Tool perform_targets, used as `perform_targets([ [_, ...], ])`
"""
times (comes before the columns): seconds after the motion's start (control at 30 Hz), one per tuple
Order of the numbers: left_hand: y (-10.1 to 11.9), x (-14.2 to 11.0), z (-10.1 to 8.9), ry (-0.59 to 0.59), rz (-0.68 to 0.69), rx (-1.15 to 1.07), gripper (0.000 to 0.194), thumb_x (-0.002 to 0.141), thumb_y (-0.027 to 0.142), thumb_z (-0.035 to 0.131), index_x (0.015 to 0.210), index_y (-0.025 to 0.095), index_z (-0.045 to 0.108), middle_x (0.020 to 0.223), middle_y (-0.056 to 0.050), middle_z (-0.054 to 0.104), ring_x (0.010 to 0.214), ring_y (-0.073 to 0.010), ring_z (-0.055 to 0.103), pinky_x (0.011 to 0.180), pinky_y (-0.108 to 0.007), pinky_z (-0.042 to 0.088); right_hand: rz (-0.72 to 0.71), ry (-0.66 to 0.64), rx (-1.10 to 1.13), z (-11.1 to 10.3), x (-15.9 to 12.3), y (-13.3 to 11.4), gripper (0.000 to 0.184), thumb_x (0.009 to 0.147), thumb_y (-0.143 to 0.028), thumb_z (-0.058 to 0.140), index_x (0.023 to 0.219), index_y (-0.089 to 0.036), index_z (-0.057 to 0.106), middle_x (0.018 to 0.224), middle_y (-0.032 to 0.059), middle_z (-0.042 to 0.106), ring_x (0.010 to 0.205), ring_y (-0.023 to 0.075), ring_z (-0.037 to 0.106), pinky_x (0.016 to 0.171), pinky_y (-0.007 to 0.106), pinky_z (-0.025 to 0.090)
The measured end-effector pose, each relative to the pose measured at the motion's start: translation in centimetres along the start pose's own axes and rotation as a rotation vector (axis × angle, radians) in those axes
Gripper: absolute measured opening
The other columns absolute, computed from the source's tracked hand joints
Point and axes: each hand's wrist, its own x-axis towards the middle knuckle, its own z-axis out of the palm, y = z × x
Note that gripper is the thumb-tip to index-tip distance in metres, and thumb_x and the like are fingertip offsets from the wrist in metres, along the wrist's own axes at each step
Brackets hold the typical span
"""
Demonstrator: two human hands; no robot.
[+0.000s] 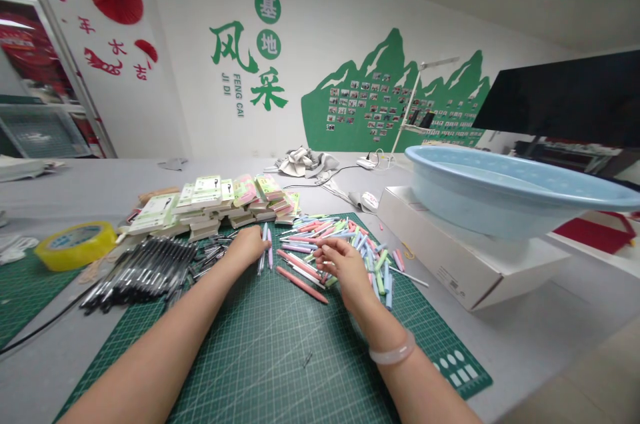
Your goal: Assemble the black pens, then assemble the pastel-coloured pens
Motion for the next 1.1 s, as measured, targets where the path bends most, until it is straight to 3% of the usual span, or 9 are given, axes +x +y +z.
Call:
perform_targets([
  [0.13,1.0,-0.6,-0.1,0.054,0.056,-0.036,0.019,0.051,0.016,0.073,0.051,0.021,0.054,0.055,-0.004,0.057,0.077,-0.0274,0.06,0.069,-0.029,0.038,0.0,-0.007,-0.017,0.0,0.2,0.3,0.021,0.068,-0.029,0.067,0.083,-0.014,0.063,0.069,0.0029,0.064,0.058,0.0112,0.057,0.057,0.025,0.048],
  [0.23,3.0,-1.6,-0.8,0.03,0.091,-0.088,0.014,0.057,0.024,0.072,0.062,0.02,0.06,0.058,-0.002,0.058,0.069,-0.0226,0.058,0.062,-0.026,0.038,-0.027,-0.037,-0.075,0.1,0.3,0.4,0.02,0.07,-0.027,0.065,0.086,-0.015,0.064,0.07,0.0025,0.063,0.059,0.0113,0.056,0.057,0.025,0.047],
  [0.43,6.9,-4.2,-0.5,-0.501,-0.037,-0.835,0.025,0.067,0.037,0.069,0.074,0.016,0.056,0.05,0.005,0.046,0.041,-0.0069,0.04,0.043,-0.018,0.031,-0.228,-0.371,-0.293,1.2,-1.2,-0.1,0.043,0.072,-0.022,0.065,0.115,-0.026,0.06,0.082,0.0003,0.063,0.073,0.0139,0.057,0.062,0.025,0.046],
  [0.63,7.3,-5.5,1.4,-0.549,-0.074,-0.923,0.036,0.064,0.037,0.071,0.056,0.016,0.043,0.044,0.008,0.036,0.04,-0.0053,0.036,0.041,-0.017,0.032,-0.305,-0.404,-0.427,1.5,-1.6,0.3,0.03,0.075,-0.02,0.062,0.105,-0.024,0.066,0.08,0.0003,0.062,0.067,0.0122,0.054,0.06,0.024,0.045],
  [0.73,7.3,-5.5,1.5,-0.537,-0.052,-0.882,0.035,0.064,0.039,0.07,0.06,0.016,0.045,0.045,0.009,0.036,0.04,-0.0049,0.036,0.042,-0.017,0.033,-0.301,-0.384,-0.42,1.4,-1.4,0.6,0.024,0.075,-0.018,0.062,0.098,-0.023,0.068,0.08,0.0008,0.063,0.069,0.0131,0.055,0.062,0.025,0.046],
  [0.83,6.6,-4.3,0.1,-0.488,-0.014,-0.747,0.031,0.068,0.043,0.065,0.069,0.017,0.048,0.047,0.009,0.039,0.042,-0.0068,0.042,0.045,-0.019,0.038,-0.24,-0.423,-0.363,1.5,-1.4,0.6,0.041,0.073,-0.02,0.065,0.113,-0.026,0.06,0.081,0.0003,0.064,0.072,0.0146,0.058,0.063,0.026,0.046],
  [0.9,5.5,-2.9,-1.3,-0.307,-0.013,-0.491,0.027,0.074,0.044,0.057,0.079,0.018,0.051,0.053,0.006,0.049,0.045,-0.0093,0.049,0.048,-0.021,0.041,-0.189,-0.41,-0.297,1.7,-1.5,0.4,0.056,0.073,-0.022,0.066,0.126,-0.028,0.048,0.08,-0.0007,0.064,0.07,0.0147,0.059,0.062,0.027,0.047],
  [0.97,4.1,-1.5,-2.2,-0.137,-0.053,-0.027,0.026,0.077,0.042,0.049,0.08,0.017,0.054,0.056,0.001,0.055,0.048,-0.0124,0.055,0.05,-0.023,0.043,-0.168,-0.323,-0.23,1.7,-1.4,0.3,0.058,0.076,-0.026,0.063,0.13,-0.027,0.042,0.074,-0.0017,0.063,0.064,0.0138,0.058,0.061,0.027,0.048],
  [1.1,1.7,0.0,-1.4,-0.125,-0.067,0.204,0.023,0.066,0.035,0.06,0.056,0.015,0.054,0.053,-0.008,0.06,0.06,-0.0247,0.063,0.06,-0.031,0.046,-0.167,-0.16,-0.184,1.5,-0.9,0.5,0.041,0.078,-0.027,0.058,0.118,-0.021,0.05,0.066,-0.0019,0.06,0.055,0.0122,0.055,0.054,0.025,0.047],
])
